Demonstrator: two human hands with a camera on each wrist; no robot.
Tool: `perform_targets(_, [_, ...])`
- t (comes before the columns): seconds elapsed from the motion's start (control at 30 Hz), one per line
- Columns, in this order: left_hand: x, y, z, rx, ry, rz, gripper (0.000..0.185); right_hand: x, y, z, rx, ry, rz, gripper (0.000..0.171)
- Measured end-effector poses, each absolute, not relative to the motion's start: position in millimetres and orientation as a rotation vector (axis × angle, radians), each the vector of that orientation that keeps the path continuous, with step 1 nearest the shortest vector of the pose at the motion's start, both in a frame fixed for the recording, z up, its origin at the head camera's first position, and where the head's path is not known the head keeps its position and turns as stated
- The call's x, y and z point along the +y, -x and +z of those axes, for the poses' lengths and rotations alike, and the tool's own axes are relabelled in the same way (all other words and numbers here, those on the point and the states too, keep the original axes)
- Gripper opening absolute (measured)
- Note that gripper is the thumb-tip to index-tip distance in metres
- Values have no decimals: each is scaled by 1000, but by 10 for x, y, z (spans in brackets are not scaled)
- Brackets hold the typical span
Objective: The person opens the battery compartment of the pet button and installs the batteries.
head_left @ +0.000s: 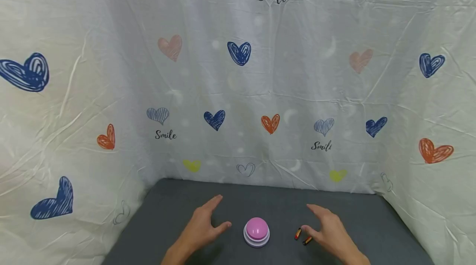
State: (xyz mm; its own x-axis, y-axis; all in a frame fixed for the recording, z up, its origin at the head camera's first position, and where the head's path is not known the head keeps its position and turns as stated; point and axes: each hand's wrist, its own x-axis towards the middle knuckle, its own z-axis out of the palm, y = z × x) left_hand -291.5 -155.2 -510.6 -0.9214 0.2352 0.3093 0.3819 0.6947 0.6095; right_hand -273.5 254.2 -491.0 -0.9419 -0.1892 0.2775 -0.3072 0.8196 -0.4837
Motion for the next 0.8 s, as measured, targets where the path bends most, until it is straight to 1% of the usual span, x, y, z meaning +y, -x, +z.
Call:
perform_targets(0.37, [-1219,2927,-5301,-2708,697,-1042,77,2091,2883,-5184,-2777,-589,847,64])
perform_targets(0.5, [-1113,2946,-5375,-2732,695,-992,76,1982,2916,-5277,-2787,-635,857,64])
perform_targets(0.6, [-1048,2964,-5407,-2768,673,-1010,78,1915,2941,-5335,-2798,-660,870,64])
perform_targets(0.8, [-936,3010,-5472,-2845,645,-1047,82,1815,2987,-5452,-2791,-715,859,56])
